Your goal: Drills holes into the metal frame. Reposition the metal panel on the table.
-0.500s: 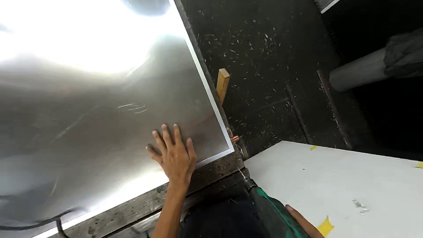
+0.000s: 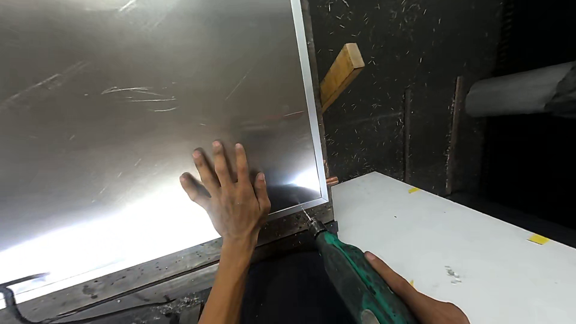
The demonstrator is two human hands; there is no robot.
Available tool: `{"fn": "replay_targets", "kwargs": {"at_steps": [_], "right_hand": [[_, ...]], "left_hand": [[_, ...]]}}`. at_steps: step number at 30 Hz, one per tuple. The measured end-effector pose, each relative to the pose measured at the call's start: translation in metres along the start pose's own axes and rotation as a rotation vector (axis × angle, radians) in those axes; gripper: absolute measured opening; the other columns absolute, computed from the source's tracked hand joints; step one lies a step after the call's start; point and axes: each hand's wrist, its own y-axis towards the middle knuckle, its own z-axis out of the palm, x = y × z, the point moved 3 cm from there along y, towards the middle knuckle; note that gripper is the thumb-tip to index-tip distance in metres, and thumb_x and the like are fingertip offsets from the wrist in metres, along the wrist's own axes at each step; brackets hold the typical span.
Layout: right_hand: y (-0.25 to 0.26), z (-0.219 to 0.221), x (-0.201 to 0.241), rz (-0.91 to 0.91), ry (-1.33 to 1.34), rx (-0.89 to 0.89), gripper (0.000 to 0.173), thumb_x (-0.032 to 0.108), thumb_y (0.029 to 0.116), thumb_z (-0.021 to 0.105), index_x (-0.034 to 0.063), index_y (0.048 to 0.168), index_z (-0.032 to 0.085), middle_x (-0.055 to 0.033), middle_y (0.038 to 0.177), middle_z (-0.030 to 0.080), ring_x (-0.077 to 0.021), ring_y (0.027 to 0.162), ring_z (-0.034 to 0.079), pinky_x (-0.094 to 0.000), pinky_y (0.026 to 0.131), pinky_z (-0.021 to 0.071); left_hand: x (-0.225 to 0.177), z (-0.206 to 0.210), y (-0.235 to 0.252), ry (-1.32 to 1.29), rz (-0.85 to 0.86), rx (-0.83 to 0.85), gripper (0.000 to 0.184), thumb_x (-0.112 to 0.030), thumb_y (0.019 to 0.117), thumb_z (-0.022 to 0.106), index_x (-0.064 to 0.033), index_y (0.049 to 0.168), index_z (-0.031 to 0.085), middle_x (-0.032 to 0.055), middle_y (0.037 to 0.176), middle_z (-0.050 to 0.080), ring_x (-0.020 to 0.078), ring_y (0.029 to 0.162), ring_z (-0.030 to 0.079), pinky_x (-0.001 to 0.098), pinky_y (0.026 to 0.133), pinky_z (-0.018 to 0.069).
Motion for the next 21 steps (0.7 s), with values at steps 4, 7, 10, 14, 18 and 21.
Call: {"fn": "replay_targets", "kwargs": {"at_steps": [4,7,10,14,18,21], "right_hand": [[0.002,0.001,0.0,0.007,-0.01,-0.007,0.077,0.033,0.0838,0.078,0.0109,0.153,0.051,-0.0114,0.11,0.077,-0.0239,0.083,0.076,-0.0478,0.064,0.0613],[-0.001,0.005,-0.002,0.016,-0.035,-0.051,0.077,0.038,0.0828,0.074,0.0135,0.153,0.051,-0.0094,0.109,0.077,-0.0224,0.083,0.075,-0.0465,0.064,0.0589],[0.001,0.001,0.004,0.023,-0.043,0.003,0.077,0.038,0.0853,0.078,0.0121,0.153,0.051,-0.0107,0.108,0.077,-0.0234,0.08,0.075,-0.047,0.061,0.0605],[0.003,0.004,0.015,-0.007,-0.187,0.044,0.084,0.036,0.0781,0.081,0.0088,0.151,0.052,-0.0133,0.086,0.075,-0.0283,0.061,0.069,-0.0472,0.049,0.0536],[0.005,0.005,0.02,-0.065,-0.317,0.062,0.071,0.035,0.0861,0.073,0.0091,0.15,0.054,-0.0115,0.073,0.069,-0.0273,0.052,0.062,-0.0431,0.043,0.0475],[0.008,0.006,0.023,-0.115,-0.368,0.059,0.056,0.026,0.095,0.063,0.0093,0.148,0.056,-0.0105,0.07,0.066,-0.0266,0.051,0.06,-0.0408,0.043,0.0456]], "left_hand": [[-0.001,0.0,0.0,-0.005,-0.003,-0.01,0.066,-0.054,0.1029,0.028,-0.0272,0.163,0.029,0.0075,0.172,0.015,0.0401,0.158,0.003,0.0724,0.118,0.0018],[0.0,-0.001,-0.001,-0.004,0.003,-0.017,0.065,-0.053,0.1028,0.03,-0.0268,0.162,0.031,0.0077,0.172,0.016,0.0405,0.158,0.003,0.0729,0.118,0.0015],[-0.001,-0.001,-0.002,-0.007,0.004,-0.018,0.065,-0.053,0.1029,0.031,-0.0261,0.162,0.031,0.0079,0.172,0.015,0.0409,0.158,0.002,0.073,0.118,0.0007],[-0.004,0.0,-0.003,-0.012,-0.018,-0.008,0.065,-0.052,0.1032,0.03,-0.0254,0.163,0.03,0.008,0.173,0.014,0.04,0.158,0.001,0.0725,0.119,-0.0009],[-0.005,0.001,-0.005,-0.016,-0.02,-0.009,0.067,-0.051,0.1033,0.033,-0.0245,0.164,0.025,0.0095,0.173,0.01,0.0412,0.158,-0.001,0.0738,0.118,-0.0012],[-0.004,0.001,-0.004,-0.011,-0.022,-0.021,0.067,-0.052,0.1029,0.034,-0.026,0.164,0.026,0.0103,0.173,0.012,0.0424,0.158,0.001,0.0743,0.118,-0.0002]]}}
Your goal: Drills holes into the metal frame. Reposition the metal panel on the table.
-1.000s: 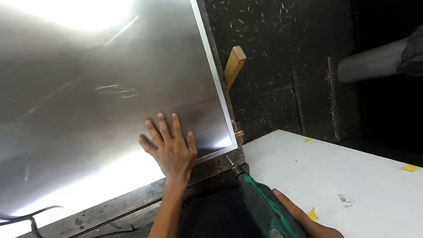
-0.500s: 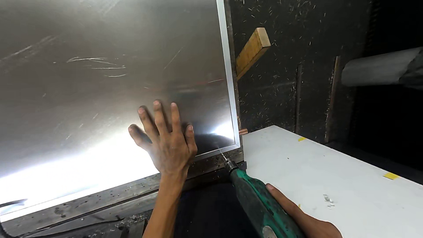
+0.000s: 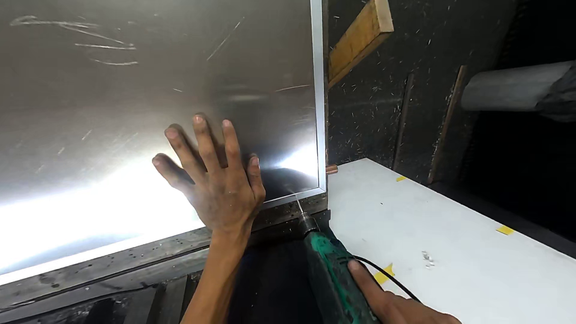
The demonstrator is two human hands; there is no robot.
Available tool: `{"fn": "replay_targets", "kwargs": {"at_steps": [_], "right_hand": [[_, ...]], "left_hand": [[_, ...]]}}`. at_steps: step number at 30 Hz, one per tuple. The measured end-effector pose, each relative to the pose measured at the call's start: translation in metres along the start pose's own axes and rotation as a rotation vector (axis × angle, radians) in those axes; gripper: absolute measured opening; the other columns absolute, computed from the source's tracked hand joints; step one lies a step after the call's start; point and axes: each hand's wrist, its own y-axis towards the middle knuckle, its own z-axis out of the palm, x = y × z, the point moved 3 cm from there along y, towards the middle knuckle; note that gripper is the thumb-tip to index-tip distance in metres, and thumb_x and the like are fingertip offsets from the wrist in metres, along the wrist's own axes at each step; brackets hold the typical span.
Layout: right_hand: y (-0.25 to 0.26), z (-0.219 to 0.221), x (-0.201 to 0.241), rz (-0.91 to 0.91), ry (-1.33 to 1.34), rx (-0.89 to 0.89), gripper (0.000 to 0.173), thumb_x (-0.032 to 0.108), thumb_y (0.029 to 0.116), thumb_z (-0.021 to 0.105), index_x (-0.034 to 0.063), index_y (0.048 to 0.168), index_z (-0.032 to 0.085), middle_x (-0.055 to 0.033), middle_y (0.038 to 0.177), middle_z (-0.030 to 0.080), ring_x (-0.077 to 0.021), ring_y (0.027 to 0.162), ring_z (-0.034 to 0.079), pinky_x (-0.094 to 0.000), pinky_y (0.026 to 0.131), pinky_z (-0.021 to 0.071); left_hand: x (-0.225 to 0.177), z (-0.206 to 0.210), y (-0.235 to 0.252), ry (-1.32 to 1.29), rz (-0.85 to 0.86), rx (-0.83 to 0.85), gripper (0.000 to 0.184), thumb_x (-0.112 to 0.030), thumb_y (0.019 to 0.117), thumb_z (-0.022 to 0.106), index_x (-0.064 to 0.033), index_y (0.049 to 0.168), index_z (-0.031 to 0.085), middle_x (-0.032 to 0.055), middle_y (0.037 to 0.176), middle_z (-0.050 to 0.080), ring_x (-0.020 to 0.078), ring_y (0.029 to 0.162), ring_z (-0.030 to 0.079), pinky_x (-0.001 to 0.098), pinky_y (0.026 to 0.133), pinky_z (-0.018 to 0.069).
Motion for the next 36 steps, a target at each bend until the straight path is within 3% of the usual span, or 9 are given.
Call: {"fn": "replay_targets", "kwargs": {"at_steps": [3,17,23,27,29,30,33,35,36], "right_hand": [[0.004,-0.004,0.001,0.001,-0.017,0.006,0.052,0.025,0.0978,0.06,0.0104,0.148,0.057,-0.01,0.069,0.065,-0.0254,0.051,0.059,-0.0396,0.043,0.0447],[0.01,-0.008,-0.008,-0.019,-0.013,0.008,0.053,0.024,0.0969,0.061,0.0124,0.149,0.056,-0.0094,0.068,0.065,-0.0246,0.048,0.057,-0.0396,0.041,0.0429],[0.033,0.015,-0.013,-0.016,-0.023,-0.052,0.084,0.033,0.0766,0.075,0.0188,0.155,0.049,-0.0031,0.072,0.065,-0.021,0.049,0.057,-0.0399,0.04,0.0435],[0.019,-0.007,-0.017,0.013,0.066,-0.003,0.075,0.033,0.0845,0.075,0.0164,0.153,0.051,-0.0079,0.078,0.071,-0.024,0.054,0.064,-0.0431,0.043,0.0481],[0.006,-0.023,-0.024,0.042,0.187,0.024,0.072,0.036,0.0877,0.074,0.0106,0.151,0.053,-0.0129,0.092,0.076,-0.0258,0.07,0.072,-0.0459,0.054,0.0562],[-0.003,-0.028,-0.029,0.056,0.262,0.025,0.071,0.036,0.0889,0.072,0.0065,0.15,0.052,-0.0158,0.105,0.076,-0.0265,0.084,0.075,-0.0474,0.067,0.0607],[-0.016,-0.038,-0.045,0.029,0.472,-0.091,0.077,0.032,0.0874,0.075,-0.0077,0.147,0.047,-0.0244,0.125,0.069,-0.0262,0.112,0.07,-0.0441,0.097,0.0585],[-0.012,-0.042,-0.049,0.049,0.485,-0.146,0.079,0.029,0.0863,0.078,-0.0088,0.148,0.045,-0.0249,0.129,0.067,-0.0227,0.115,0.069,-0.0395,0.101,0.0575],[-0.008,-0.042,-0.05,0.076,0.449,-0.157,0.079,0.028,0.0855,0.078,-0.0061,0.149,0.047,-0.0228,0.126,0.069,-0.0199,0.111,0.071,-0.0368,0.096,0.0593]], "left_hand": [[-0.001,0.0,0.005,0.008,-0.008,-0.028,0.066,-0.054,0.1018,0.034,-0.0261,0.162,0.033,0.0127,0.17,0.023,0.0427,0.157,0.01,0.0728,0.118,0.0024],[0.0,0.001,0.005,0.0,-0.007,-0.039,0.065,-0.052,0.1022,0.034,-0.0254,0.162,0.033,0.0139,0.17,0.022,0.0431,0.157,0.009,0.0719,0.119,0.0022],[0.0,0.002,0.005,0.002,-0.012,-0.041,0.066,-0.053,0.1024,0.034,-0.0261,0.162,0.032,0.0143,0.17,0.022,0.0422,0.157,0.009,0.0716,0.119,0.0023],[-0.001,-0.003,0.004,0.008,-0.006,-0.051,0.062,-0.052,0.1033,0.033,-0.0284,0.161,0.035,0.0108,0.17,0.023,0.0404,0.157,0.011,0.0702,0.12,0.0044],[-0.001,-0.001,0.006,0.01,-0.004,-0.066,0.061,-0.051,0.103,0.033,-0.0292,0.16,0.038,0.0099,0.169,0.026,0.0395,0.157,0.013,0.0694,0.12,0.0048],[-0.001,0.0,0.006,0.01,-0.008,-0.062,0.061,-0.051,0.1027,0.034,-0.0295,0.159,0.038,0.0096,0.169,0.027,0.0394,0.157,0.013,0.0693,0.12,0.0046],[-0.001,0.0,0.007,0.007,-0.019,-0.053,0.061,-0.052,0.1028,0.034,-0.0301,0.16,0.038,0.0096,0.169,0.027,0.0394,0.157,0.013,0.0695,0.12,0.0044],[-0.002,-0.001,0.006,-0.004,-0.015,-0.055,0.061,-0.051,0.1029,0.034,-0.0299,0.16,0.037,0.0092,0.169,0.027,0.0392,0.157,0.013,0.0691,0.12,0.0045],[-0.002,-0.001,0.006,-0.007,-0.014,-0.053,0.061,-0.051,0.1027,0.034,-0.0296,0.16,0.037,0.0086,0.169,0.026,0.0392,0.157,0.013,0.0692,0.12,0.0046]]}}
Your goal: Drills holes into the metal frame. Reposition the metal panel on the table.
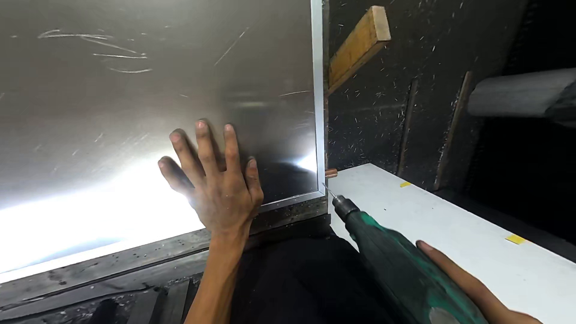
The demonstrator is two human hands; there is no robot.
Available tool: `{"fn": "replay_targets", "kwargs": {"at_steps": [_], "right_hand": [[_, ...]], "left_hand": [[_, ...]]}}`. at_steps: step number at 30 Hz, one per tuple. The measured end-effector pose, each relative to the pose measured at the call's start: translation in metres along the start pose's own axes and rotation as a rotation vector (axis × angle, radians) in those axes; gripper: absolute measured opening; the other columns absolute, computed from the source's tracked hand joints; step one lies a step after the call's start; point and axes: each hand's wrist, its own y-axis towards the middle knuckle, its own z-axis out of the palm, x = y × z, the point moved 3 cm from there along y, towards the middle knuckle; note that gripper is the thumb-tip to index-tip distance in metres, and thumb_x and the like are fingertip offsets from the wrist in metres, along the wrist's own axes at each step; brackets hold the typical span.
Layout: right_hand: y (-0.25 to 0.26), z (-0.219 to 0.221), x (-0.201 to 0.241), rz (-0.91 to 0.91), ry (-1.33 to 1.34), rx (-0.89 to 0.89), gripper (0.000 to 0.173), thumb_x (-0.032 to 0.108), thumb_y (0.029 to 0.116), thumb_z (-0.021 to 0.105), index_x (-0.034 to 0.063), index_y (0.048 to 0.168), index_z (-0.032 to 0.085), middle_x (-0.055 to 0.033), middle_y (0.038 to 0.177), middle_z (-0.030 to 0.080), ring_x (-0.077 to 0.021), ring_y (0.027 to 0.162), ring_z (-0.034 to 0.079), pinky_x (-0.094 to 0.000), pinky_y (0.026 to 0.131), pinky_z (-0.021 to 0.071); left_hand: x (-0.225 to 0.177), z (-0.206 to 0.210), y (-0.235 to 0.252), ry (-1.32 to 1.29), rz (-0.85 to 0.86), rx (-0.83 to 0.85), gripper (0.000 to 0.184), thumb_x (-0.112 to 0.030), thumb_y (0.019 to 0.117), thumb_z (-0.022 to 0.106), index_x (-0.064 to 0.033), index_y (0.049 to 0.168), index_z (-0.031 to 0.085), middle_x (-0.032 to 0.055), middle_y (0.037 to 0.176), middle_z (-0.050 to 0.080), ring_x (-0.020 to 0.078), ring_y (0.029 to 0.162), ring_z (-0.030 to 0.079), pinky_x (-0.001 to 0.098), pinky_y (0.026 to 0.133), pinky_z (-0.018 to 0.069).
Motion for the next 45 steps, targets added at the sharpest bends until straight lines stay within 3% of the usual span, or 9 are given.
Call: {"fn": "replay_targets", "kwargs": {"at_steps": [4,10,14,18,22,33,39,43,45], "right_hand": [[0.013,0.002,-0.008,0.032,-0.097,0.004,0.08,0.026,0.0814,0.078,0.003,0.151,0.048,-0.015,0.116,0.074,-0.0147,0.095,0.074,-0.0326,0.077,0.0627],[0.022,0.001,-0.006,0.037,-0.102,0.013,0.081,0.026,0.0803,0.079,0.0043,0.152,0.048,-0.0121,0.114,0.075,-0.0127,0.092,0.074,-0.0309,0.075,0.0625],[0.027,0.001,-0.002,0.066,-0.13,0.041,0.082,0.026,0.0797,0.08,0.0065,0.153,0.047,-0.0116,0.112,0.076,-0.0152,0.089,0.075,-0.0349,0.071,0.0629],[0.029,0.004,0.008,0.109,-0.191,0.081,0.086,0.029,0.0773,0.08,0.0087,0.154,0.047,-0.0122,0.105,0.077,-0.0215,0.079,0.075,-0.0432,0.059,0.0601],[0.028,0.009,0.012,0.088,-0.263,0.087,0.083,0.042,0.0819,0.077,0.007,0.152,0.049,-0.0119,0.096,0.078,-0.0223,0.068,0.072,-0.0417,0.05,0.0553],[0.035,0.007,0.019,0.089,-0.33,0.117,0.087,0.046,0.0797,0.079,0.0085,0.152,0.05,-0.0108,0.079,0.073,-0.0227,0.056,0.065,-0.0396,0.045,0.0493],[0.035,0.008,0.016,0.097,-0.306,0.092,0.084,0.044,0.0813,0.077,0.0104,0.153,0.05,-0.0085,0.085,0.075,-0.0208,0.06,0.068,-0.0404,0.046,0.0507],[0.051,0.03,0.001,0.05,-0.342,-0.047,0.089,0.036,0.0654,0.077,0.0171,0.149,0.054,0.0009,0.074,0.07,-0.0166,0.055,0.064,-0.0417,0.042,0.0486],[0.058,0.03,-0.002,0.029,-0.339,-0.058,0.09,0.035,0.0659,0.078,0.0189,0.151,0.053,0.0013,0.075,0.071,-0.0165,0.057,0.066,-0.042,0.043,0.0503]], "left_hand": [[0.0,-0.002,-0.005,-0.007,-0.012,0.07,0.064,-0.051,0.1033,0.033,-0.0277,0.163,0.03,0.0077,0.173,0.014,0.0406,0.158,0.002,0.0721,0.119,0.0013],[0.001,0.0,-0.004,0.005,-0.021,0.067,0.065,-0.053,0.1025,0.032,-0.0285,0.163,0.028,0.0095,0.172,0.016,0.0414,0.158,0.005,0.0722,0.118,0.003],[0.0,0.0,-0.004,-0.003,-0.02,0.053,0.065,-0.054,0.1026,0.031,-0.0288,0.163,0.028,0.0094,0.172,0.015,0.0411,0.158,0.005,0.0727,0.118,0.0031],[0.0,0.002,-0.004,-0.003,-0.024,0.054,0.065,-0.054,0.1026,0.031,-0.0297,0.163,0.028,0.0089,0.172,0.015,0.0412,0.158,0.005,0.0728,0.118,0.0025],[-0.001,0.0,-0.003,-0.02,-0.019,0.04,0.065,-0.053,0.1017,0.033,-0.0282,0.162,0.032,0.0103,0.171,0.019,0.0408,0.157,0.008,0.0712,0.119,0.0038],[0.001,0.001,-0.003,0.005,-0.016,0.041,0.069,-0.055,0.1008,0.033,-0.0264,0.163,0.029,0.012,0.171,0.018,0.041,0.157,0.007,0.0699,0.119,0.002],[0.0,0.0,-0.003,-0.004,-0.036,0.061,0.069,-0.055,0.1018,0.031,-0.0244,0.164,0.027,0.0127,0.171,0.016,0.0427,0.157,0.006,0.0708,0.119,0.0023],[0.0,-0.001,-0.005,0.004,-0.021,0.065,0.067,-0.054,0.1028,0.03,-0.0264,0.164,0.027,0.0114,0.172,0.016,0.042,0.157,0.006,0.0713,0.119,0.0032],[0.002,-0.001,-0.002,0.005,-0.015,0.034,0.065,-0.053,0.1032,0.03,-0.0258,0.163,0.031,0.0112,0.171,0.018,0.0417,0.157,0.007,0.0715,0.119,0.0039]]}}
